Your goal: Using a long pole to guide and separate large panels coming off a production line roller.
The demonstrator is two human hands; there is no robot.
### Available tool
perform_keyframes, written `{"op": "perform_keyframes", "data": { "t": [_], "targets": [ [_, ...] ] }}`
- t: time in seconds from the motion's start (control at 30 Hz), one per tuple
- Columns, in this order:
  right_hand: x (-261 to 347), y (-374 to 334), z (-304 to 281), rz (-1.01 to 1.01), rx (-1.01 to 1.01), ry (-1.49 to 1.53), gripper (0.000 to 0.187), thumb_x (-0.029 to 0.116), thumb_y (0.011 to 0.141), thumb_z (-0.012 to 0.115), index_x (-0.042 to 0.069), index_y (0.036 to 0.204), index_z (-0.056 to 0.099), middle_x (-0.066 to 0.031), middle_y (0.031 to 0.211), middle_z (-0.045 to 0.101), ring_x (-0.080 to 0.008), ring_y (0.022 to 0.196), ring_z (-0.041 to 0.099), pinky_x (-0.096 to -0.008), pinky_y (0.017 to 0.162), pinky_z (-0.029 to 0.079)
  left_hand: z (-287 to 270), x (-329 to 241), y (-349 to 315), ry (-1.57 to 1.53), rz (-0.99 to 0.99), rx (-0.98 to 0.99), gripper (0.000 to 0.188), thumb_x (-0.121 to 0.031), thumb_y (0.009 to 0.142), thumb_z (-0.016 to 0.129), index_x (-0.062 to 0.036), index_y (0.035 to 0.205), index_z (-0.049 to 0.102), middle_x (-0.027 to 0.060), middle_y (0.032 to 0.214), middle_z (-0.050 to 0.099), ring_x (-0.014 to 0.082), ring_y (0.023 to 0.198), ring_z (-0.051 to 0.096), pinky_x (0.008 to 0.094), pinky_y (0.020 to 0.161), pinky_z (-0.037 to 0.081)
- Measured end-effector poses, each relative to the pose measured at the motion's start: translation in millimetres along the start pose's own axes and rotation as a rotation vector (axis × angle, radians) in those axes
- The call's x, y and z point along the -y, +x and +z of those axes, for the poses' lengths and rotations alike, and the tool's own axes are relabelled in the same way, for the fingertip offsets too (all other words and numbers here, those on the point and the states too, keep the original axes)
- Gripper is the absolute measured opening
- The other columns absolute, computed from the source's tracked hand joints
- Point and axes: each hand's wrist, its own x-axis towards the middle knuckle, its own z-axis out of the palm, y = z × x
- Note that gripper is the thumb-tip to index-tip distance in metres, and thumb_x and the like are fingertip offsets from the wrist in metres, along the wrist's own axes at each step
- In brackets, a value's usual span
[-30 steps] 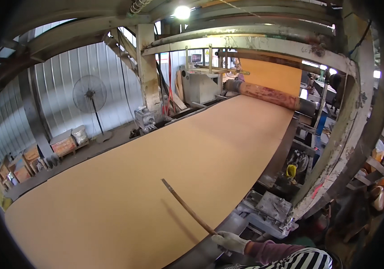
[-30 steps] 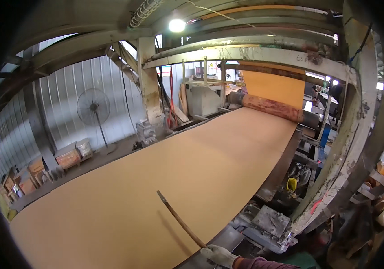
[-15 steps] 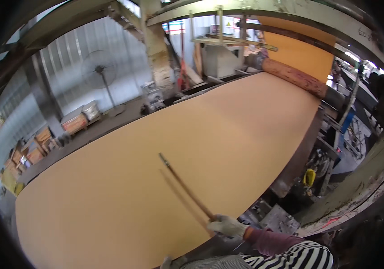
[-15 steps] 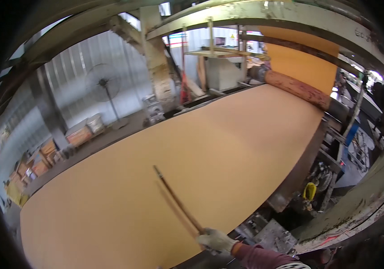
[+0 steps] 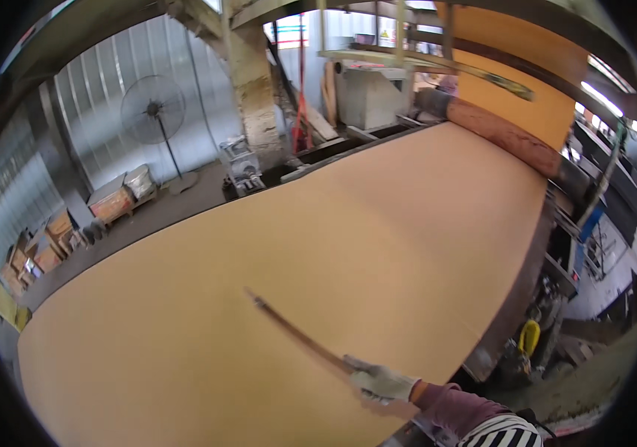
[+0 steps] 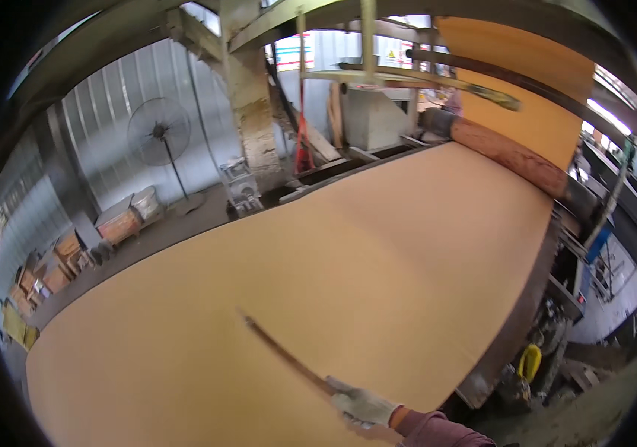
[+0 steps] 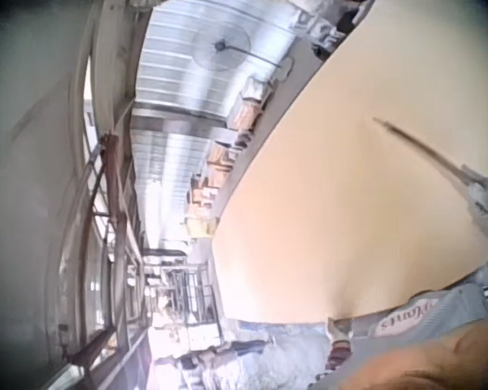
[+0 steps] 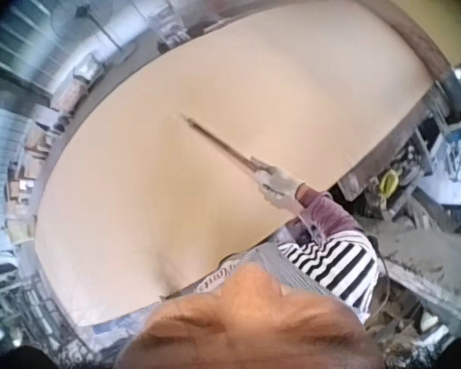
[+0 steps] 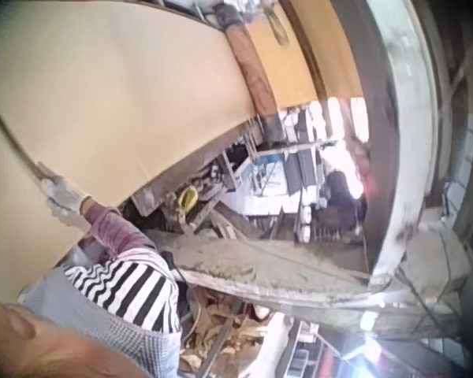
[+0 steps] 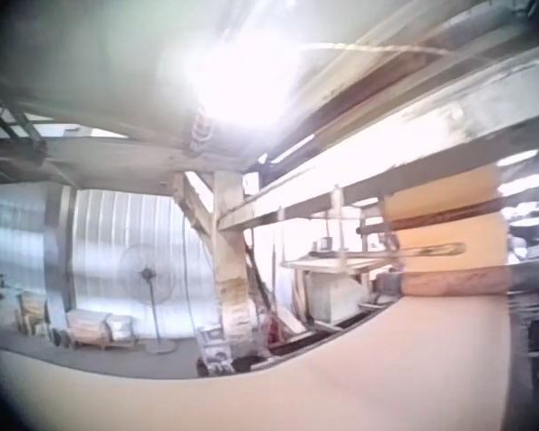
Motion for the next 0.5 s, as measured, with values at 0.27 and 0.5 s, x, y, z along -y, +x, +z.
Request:
{"op": "perform_keyframes", "data": {
  "t": [0.27, 0.5],
  "targets": [
    [97, 242, -136, -0.213, -0.667, -0.746, 0.052, 0.033, 0.098, 0.042, 0.019, 0.148, 0.038, -0.0213, 0.11, 0.068, -0.0386, 0.1, 0.066, -0.0462, 0.089, 0.05, 52, 37, 30, -0.069, -0.179, 0.099, 0.039, -0.029, 0.093, 0.055, 0.0023, 0.114, 0.062, 0.0176, 0.105, 0.069, 0.03, 0.089, 0.068, 0.0391, 0.08, 0.058],
    [225, 396, -118, -0.178, -0.707, -0.889, 0.048, 0.036, 0.096, 0.037, 0.025, 0.142, 0.044, -0.0221, 0.13, 0.059, -0.0419, 0.123, 0.054, -0.0508, 0.102, 0.042, 56, 37, 55, -0.063, -0.189, 0.086, 0.035, -0.022, 0.092, 0.054, 0.0021, 0.116, 0.061, 0.0177, 0.107, 0.068, 0.0308, 0.091, 0.067, 0.0404, 0.081, 0.058]
  ]
}}
